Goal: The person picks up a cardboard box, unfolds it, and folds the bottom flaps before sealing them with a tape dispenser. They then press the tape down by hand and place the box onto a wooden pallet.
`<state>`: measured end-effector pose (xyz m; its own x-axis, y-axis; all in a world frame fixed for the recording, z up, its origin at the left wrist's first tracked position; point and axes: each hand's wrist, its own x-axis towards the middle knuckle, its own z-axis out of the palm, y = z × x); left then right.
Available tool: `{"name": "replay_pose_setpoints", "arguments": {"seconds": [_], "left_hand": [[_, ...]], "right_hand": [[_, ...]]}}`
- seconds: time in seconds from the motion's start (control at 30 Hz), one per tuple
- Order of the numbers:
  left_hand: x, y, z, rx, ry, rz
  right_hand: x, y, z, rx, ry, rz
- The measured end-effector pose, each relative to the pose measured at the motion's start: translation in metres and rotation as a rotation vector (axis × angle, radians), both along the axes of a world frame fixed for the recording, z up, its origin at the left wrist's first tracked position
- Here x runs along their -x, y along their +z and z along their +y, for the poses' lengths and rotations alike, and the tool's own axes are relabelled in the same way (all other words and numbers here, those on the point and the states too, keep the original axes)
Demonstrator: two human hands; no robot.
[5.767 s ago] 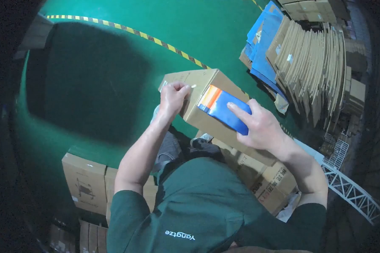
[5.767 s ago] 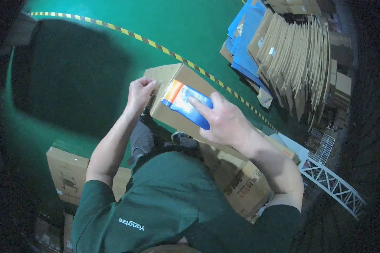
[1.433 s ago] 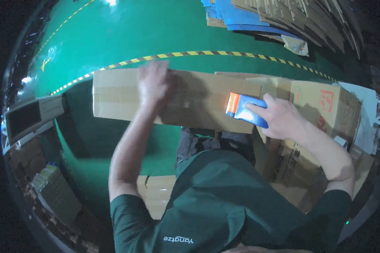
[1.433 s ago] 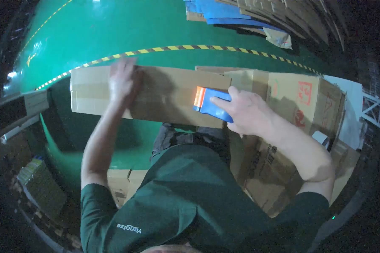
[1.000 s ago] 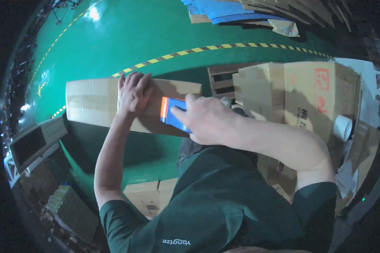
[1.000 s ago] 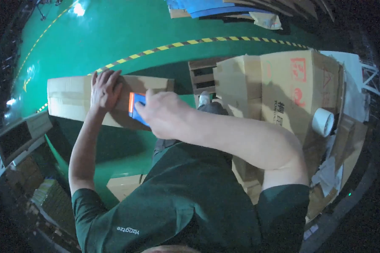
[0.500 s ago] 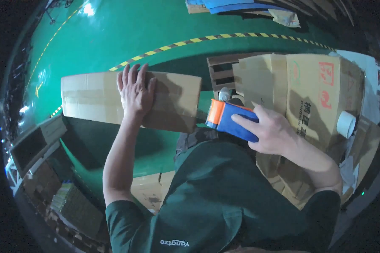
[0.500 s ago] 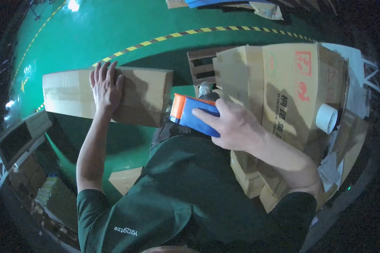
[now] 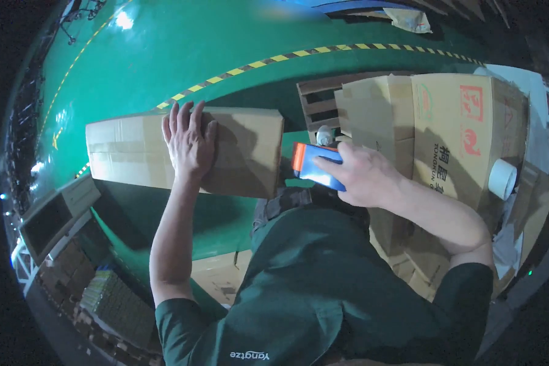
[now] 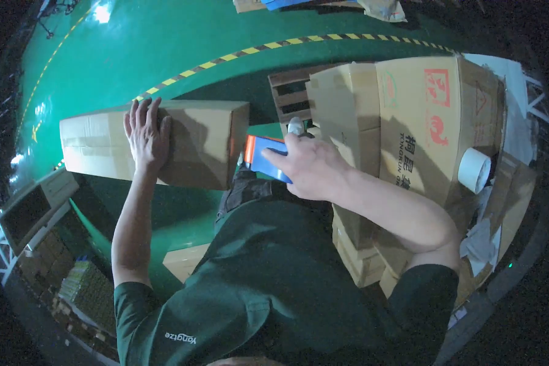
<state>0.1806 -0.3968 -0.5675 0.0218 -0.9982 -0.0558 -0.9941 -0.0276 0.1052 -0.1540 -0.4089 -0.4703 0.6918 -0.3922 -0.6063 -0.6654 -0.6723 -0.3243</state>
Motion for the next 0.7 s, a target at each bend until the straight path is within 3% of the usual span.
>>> {"name": "replay_pose_setpoints", "arguments": {"seconds": [0.37,0.47,0.5,0.57,0.67,0.7], "left_hand": [[0.004,-0.001,0.000,-0.036,0.069,0.009],[0.005,-0.001,0.001,-0.001,0.037,-0.016],[0.003,0.000,-0.003,0.026,0.039,-0.028],[0.004,-0.004,0.004,0.051,0.051,-0.038],[0.015,-0.006,0.004,0.042,0.124,-0.019],[0.020,-0.007,0.004,0.046,0.144,-0.019]], "right_hand": [[-0.057,-0.001,-0.016,-0.057,-0.030,0.063],[-0.048,-0.116,0.024,-0.053,-0.159,-0.030],[-0.038,-0.125,0.021,-0.117,-0.356,-0.070],[-0.015,-0.147,0.031,-0.469,-1.133,-0.188],[0.042,-0.129,0.040,-0.441,-1.362,-0.342],[0.054,-0.123,0.039,-0.413,-1.339,-0.391]]}}
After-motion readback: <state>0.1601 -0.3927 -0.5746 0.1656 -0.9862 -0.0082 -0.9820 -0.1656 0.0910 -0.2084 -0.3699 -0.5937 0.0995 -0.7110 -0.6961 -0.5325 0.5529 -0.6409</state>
